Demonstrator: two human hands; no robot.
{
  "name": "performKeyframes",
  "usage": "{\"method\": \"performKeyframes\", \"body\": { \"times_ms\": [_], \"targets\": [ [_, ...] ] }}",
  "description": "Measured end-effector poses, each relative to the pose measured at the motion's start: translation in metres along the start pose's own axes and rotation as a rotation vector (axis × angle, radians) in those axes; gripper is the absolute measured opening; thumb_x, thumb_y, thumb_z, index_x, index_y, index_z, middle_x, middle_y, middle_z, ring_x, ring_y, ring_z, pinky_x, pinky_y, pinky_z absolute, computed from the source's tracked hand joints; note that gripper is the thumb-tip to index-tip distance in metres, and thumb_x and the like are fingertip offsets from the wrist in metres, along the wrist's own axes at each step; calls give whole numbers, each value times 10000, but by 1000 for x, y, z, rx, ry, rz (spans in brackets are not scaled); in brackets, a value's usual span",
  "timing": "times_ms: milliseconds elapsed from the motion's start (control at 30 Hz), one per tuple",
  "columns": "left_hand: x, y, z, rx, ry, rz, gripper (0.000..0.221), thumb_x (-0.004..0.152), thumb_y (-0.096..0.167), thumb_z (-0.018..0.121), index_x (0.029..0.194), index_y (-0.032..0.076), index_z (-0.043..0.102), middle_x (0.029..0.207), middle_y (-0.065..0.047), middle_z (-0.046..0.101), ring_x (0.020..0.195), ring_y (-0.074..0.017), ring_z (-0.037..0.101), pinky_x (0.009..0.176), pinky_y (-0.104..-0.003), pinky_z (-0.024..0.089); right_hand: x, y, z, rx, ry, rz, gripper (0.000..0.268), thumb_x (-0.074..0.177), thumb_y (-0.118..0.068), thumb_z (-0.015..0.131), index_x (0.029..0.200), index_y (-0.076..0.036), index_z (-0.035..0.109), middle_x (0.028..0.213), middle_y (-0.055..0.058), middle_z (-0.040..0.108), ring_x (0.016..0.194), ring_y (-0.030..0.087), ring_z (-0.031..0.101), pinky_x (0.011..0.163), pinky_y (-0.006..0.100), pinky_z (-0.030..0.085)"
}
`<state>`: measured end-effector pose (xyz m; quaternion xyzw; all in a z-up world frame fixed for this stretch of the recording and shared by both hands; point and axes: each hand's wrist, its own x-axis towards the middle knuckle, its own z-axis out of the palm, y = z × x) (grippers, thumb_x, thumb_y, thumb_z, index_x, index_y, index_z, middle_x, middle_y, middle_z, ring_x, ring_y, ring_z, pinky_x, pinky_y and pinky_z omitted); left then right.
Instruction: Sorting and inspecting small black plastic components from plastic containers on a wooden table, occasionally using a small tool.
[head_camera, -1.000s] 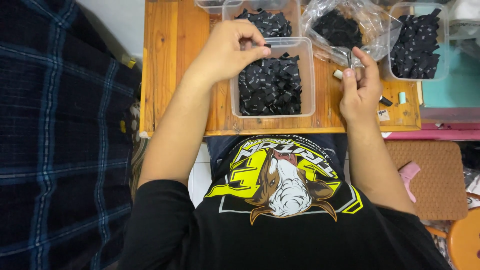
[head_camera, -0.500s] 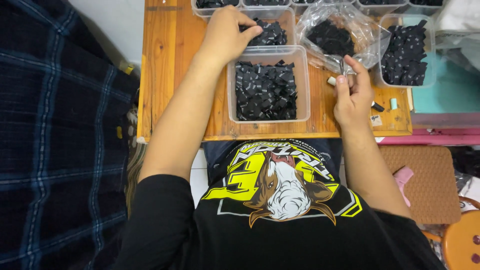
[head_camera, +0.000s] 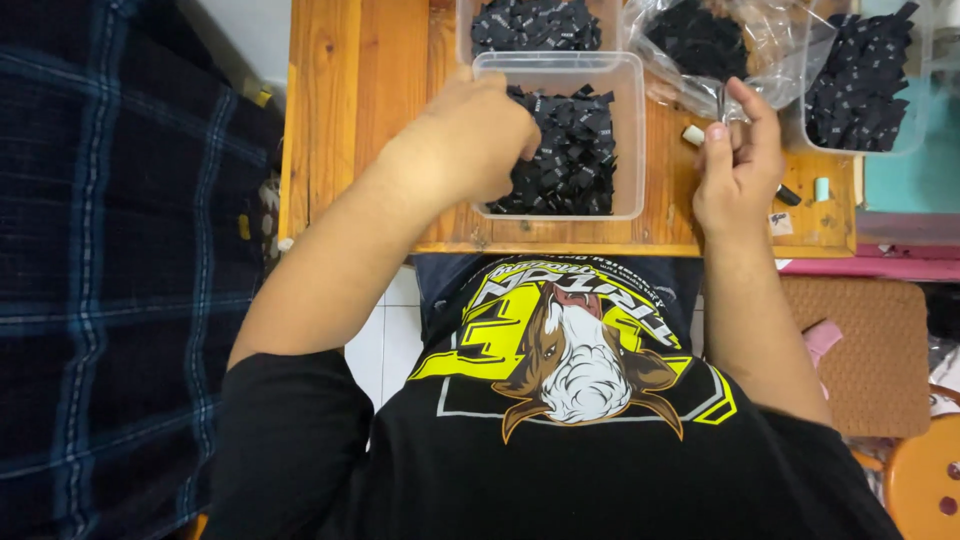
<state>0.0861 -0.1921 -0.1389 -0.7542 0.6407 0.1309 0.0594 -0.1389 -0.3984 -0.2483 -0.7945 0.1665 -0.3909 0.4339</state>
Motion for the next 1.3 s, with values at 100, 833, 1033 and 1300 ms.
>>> {"method": "performKeyframes", "body": {
  "times_ms": [100, 833, 1033, 1300],
  "targets": [
    [-1, 9, 1, 172, -65, -54, 293, 773, 82, 668, 961, 277, 778, 909, -12, 731, 1152, -301, 536, 999, -551, 380, -1, 1, 1, 18, 11, 10, 358, 1166, -124, 510, 1506, -11, 508, 728, 10, 423, 654, 118, 450, 640, 265, 407],
    [-7, -21, -7, -433, 158, 94, 122, 935, 189, 727, 818, 157, 744, 802, 27, 761, 765, -209, 689, 808, -401, 505, 0, -6, 0, 15, -13, 8, 352, 1174, -116, 502, 1512, -17, 494, 748, 2, 421, 653, 108, 434, 627, 253, 375],
    [-7, -27, -10, -501, 208, 82, 191, 1008, 244, 657, 873, 138, 742, 866, 0, 737, 796, -213, 642, 719, -396, 479, 1, -4, 0, -18, 11, 3, 364, 1164, -139, 516, 1506, -12, 518, 750, 12, 448, 673, 119, 466, 656, 266, 420],
    [6, -40, 1, -528, 336, 124, 159, 970, 223, 683, 839, 143, 722, 860, 21, 743, 767, -169, 647, 696, -364, 478, 1, -2, 1, -10, 18, -7, 367, 1154, -137, 518, 1498, -9, 521, 713, 7, 412, 653, 112, 443, 667, 263, 419]
  ]
}}
